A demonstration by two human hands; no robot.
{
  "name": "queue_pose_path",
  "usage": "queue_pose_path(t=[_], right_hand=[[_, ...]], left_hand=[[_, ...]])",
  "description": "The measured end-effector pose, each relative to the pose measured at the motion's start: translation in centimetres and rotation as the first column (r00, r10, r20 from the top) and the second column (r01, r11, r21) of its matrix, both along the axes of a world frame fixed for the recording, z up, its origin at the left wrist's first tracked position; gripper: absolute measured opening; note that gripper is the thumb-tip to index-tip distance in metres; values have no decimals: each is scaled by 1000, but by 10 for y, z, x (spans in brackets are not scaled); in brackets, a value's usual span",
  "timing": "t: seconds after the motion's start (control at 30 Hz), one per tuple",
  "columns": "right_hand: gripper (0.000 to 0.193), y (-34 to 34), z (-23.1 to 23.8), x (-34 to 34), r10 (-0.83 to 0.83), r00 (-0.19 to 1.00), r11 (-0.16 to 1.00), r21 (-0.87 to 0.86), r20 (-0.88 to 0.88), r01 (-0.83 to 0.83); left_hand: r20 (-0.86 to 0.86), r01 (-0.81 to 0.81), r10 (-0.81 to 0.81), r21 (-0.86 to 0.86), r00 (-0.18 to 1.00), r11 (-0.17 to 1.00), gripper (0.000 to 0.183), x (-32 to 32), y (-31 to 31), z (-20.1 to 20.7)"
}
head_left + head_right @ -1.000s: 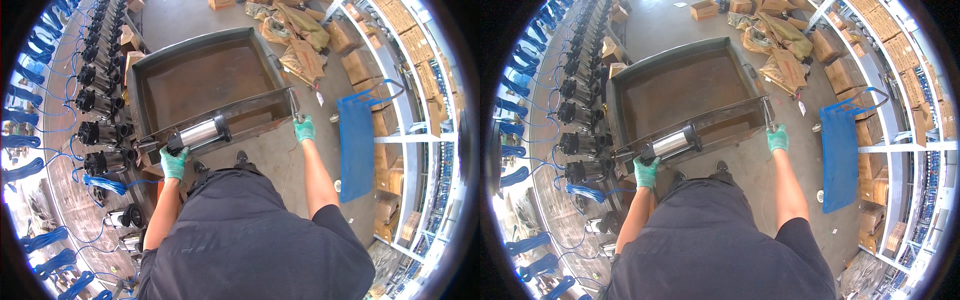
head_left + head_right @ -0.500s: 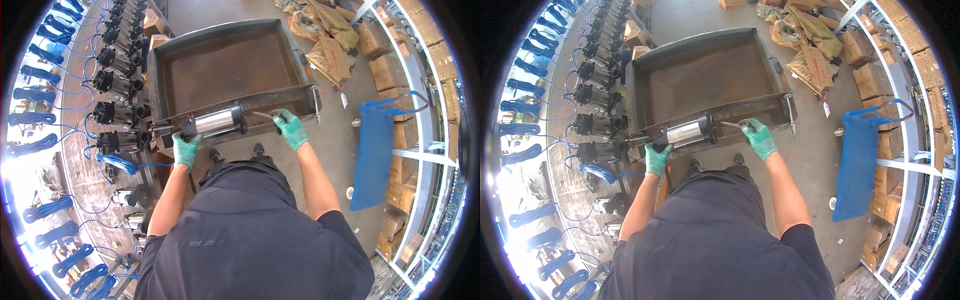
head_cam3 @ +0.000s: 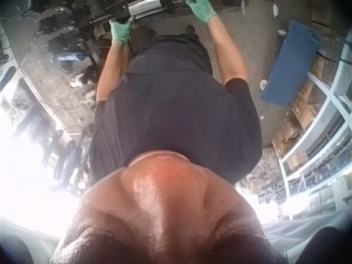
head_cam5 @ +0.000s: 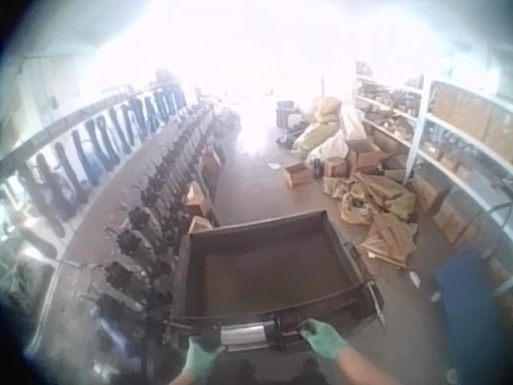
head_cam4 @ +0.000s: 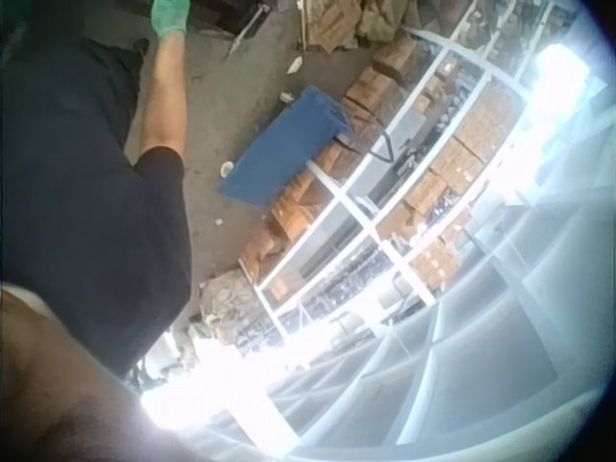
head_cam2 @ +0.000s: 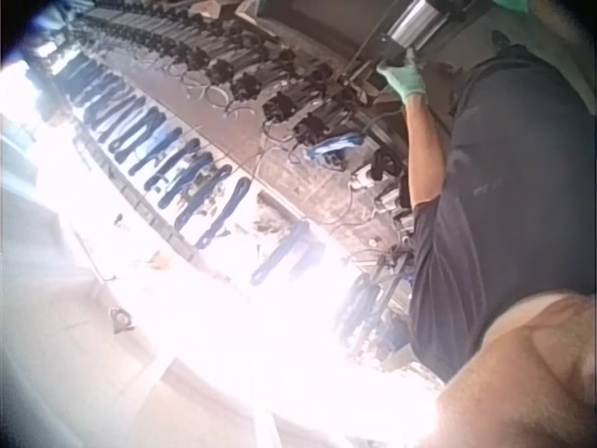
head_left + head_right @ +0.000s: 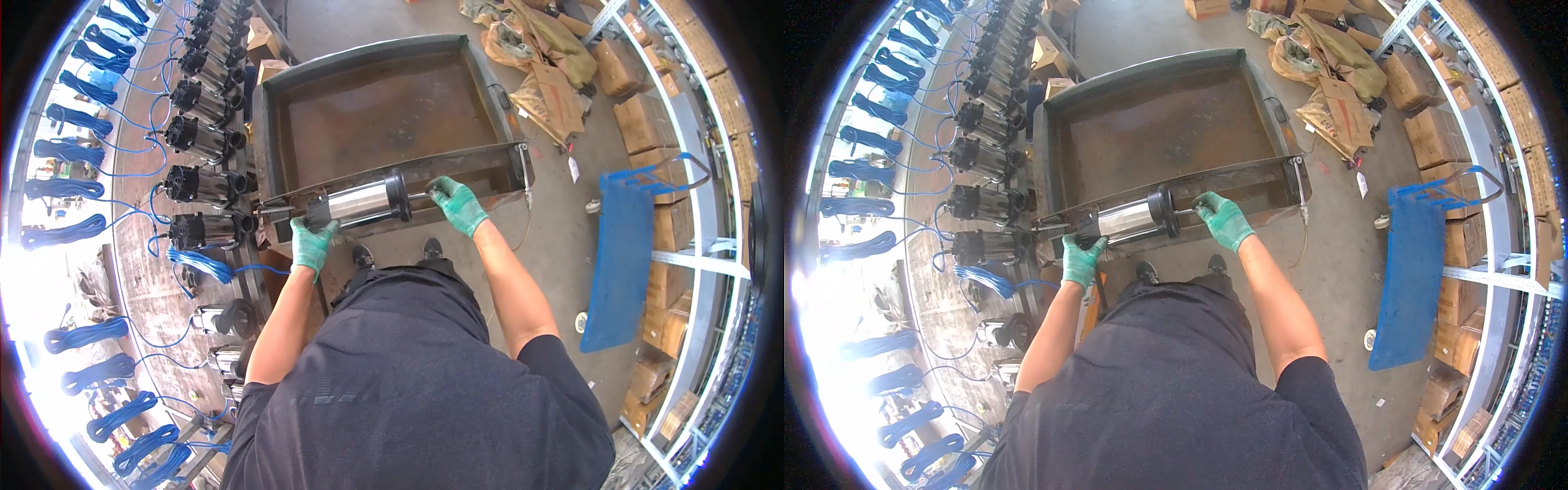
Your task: The person, wearing gloves, lowers a cylindrical submersible pump component into a tank of water, then removes it, wipes it with a cloth, and places it on a long assembly line table alongside other pump units.
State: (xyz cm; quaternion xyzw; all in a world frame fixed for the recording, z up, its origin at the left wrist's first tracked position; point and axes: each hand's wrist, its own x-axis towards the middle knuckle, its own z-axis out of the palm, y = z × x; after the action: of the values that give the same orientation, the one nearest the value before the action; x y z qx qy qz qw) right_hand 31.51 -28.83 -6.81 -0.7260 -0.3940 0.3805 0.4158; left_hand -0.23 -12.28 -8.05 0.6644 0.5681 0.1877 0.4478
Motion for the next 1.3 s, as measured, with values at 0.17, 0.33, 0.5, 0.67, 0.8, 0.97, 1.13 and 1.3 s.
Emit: queue_pose_path(t=[0.17, 0.33, 0.5, 0.67, 0.8, 0.97, 1.13, 1.3], right_hand=[[18, 6, -3, 3, 41, 992, 998, 48, 117, -47], [22, 7, 6, 7, 61, 996, 994, -85, -72, -68], [34, 9, -9, 3, 46, 991, 989, -144, 124, -28], [46, 17, -33, -9, 0, 878, 994, -100, 478, 54], [44, 20, -49, -6, -104, 967, 973, -179, 233, 148], [42, 14, -15, 4, -146, 921, 962, -267, -362, 47], [47, -8, -5, 13, -80, 622, 994, -110, -779, -10], [50, 9, -17, 13, -196, 870, 946, -320, -453, 46]], left_hand=[[-3, 7, -7, 13, 1000, 1000, 61, -1, 2, -8], [88, -6, 5, 12, 996, 1000, 67, -7, 2, -17], [23, 38, -39, 48, 999, 998, 63, -5, 5, -13], [27, 30, -31, 30, 999, 999, 61, -5, 5, -14], [90, 10, -9, -12, 996, 1000, 64, -3, 3, -11], [107, -5, 8, -28, 994, 1000, 65, -4, 3, -13], [137, 6, 2, -57, 991, 998, 68, 1, -1, 0], [98, 6, -3, -32, 995, 999, 68, -2, 1, -8]])
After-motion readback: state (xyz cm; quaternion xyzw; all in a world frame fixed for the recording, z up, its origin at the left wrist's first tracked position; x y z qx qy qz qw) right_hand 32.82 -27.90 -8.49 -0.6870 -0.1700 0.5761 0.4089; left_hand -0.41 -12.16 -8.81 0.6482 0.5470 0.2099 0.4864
